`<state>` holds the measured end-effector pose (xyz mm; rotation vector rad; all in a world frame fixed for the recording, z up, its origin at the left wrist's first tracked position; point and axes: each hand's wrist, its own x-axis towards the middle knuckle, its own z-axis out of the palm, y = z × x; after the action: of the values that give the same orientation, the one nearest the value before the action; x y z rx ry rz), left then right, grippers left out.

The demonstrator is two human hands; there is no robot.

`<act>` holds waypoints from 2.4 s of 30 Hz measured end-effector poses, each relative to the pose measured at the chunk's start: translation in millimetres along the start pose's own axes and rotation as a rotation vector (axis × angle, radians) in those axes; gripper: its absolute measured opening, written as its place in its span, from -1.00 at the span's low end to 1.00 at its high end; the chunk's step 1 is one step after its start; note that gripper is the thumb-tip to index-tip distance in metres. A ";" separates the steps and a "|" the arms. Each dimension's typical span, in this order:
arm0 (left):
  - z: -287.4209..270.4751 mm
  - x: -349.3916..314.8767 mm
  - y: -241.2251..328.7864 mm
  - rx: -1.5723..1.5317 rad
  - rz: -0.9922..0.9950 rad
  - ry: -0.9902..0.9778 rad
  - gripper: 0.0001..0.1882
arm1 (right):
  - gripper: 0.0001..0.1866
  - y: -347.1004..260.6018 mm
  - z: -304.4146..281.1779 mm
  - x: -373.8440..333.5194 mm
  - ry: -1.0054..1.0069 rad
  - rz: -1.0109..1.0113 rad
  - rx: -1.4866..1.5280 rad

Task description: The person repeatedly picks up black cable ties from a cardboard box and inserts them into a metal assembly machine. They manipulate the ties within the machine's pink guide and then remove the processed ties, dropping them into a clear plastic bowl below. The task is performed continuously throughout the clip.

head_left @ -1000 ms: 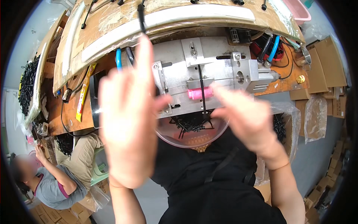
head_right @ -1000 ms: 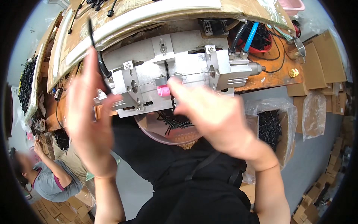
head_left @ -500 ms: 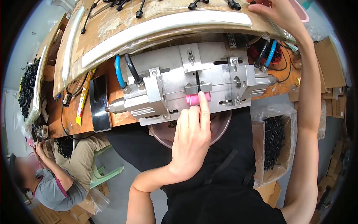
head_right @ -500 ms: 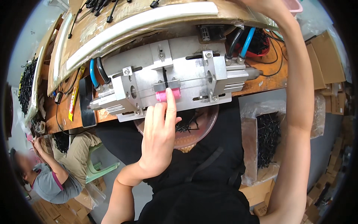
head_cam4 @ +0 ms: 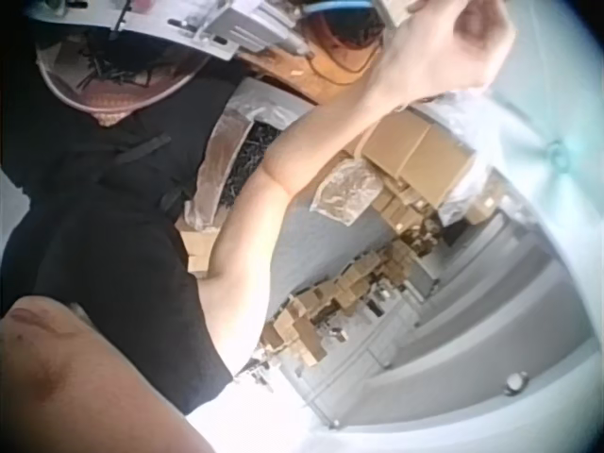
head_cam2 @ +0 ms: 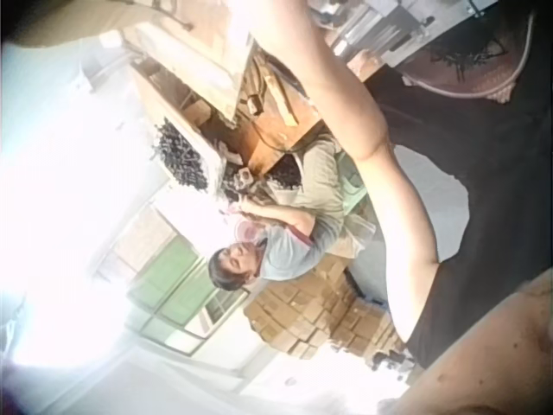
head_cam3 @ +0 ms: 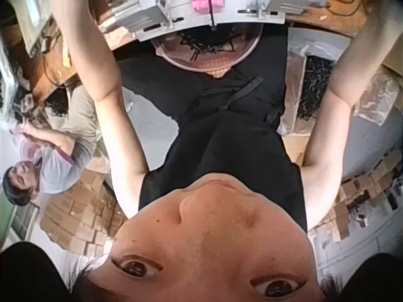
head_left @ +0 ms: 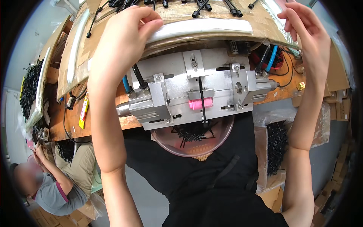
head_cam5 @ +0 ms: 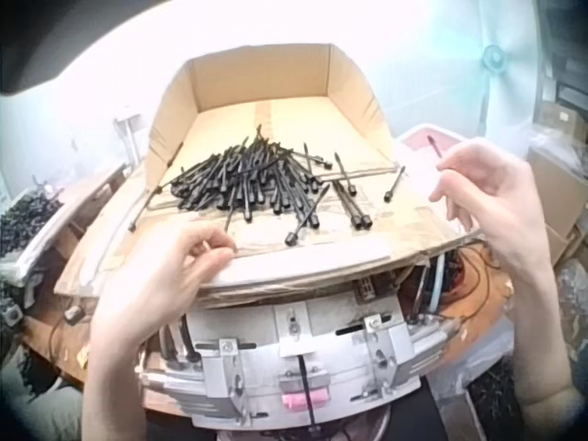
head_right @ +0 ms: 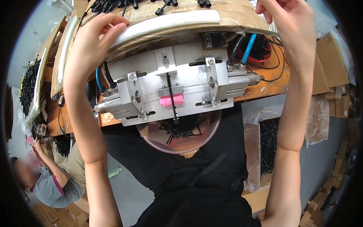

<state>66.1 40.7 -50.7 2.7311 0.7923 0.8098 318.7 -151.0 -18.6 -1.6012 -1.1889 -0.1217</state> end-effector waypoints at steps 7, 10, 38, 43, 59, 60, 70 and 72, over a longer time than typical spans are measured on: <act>28.3 -100.4 77.8 0.025 0.000 0.291 -0.40 | -0.75 15.9 -26.5 -59.5 -0.099 -0.058 0.202; 58.1 -156.8 115.6 -0.033 -0.043 0.123 -0.24 | -0.73 8.8 -19.9 -78.1 -0.134 -0.051 0.271; 1.2 3.7 79.8 -0.139 0.051 -0.018 -0.83 | -0.30 -6.6 80.7 -200.1 -0.458 -0.177 -0.009; 24.4 -56.5 75.2 -0.043 0.066 0.252 -0.42 | -0.45 -3.0 56.5 -153.7 -0.435 -0.311 -0.114; 88.4 -159.3 128.3 0.111 -0.060 -0.069 -0.35 | -0.67 5.2 9.1 53.1 -0.415 0.208 -0.108; 83.9 -158.2 128.3 0.110 -0.061 -0.092 -0.35 | -0.75 11.0 -5.7 43.9 -0.386 0.094 -0.081; 41.1 31.0 63.1 -0.017 0.173 0.275 -0.83 | -0.32 -9.8 56.9 -198.4 -0.383 -0.271 -0.046; 38.5 49.3 56.3 0.017 0.176 0.158 -0.82 | -0.34 -10.2 69.3 -204.2 -0.394 -0.306 -0.088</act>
<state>146.9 19.1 -42.8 2.8092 0.5939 1.0698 177.7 -224.2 -164.8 -1.5513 -1.7531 -0.0559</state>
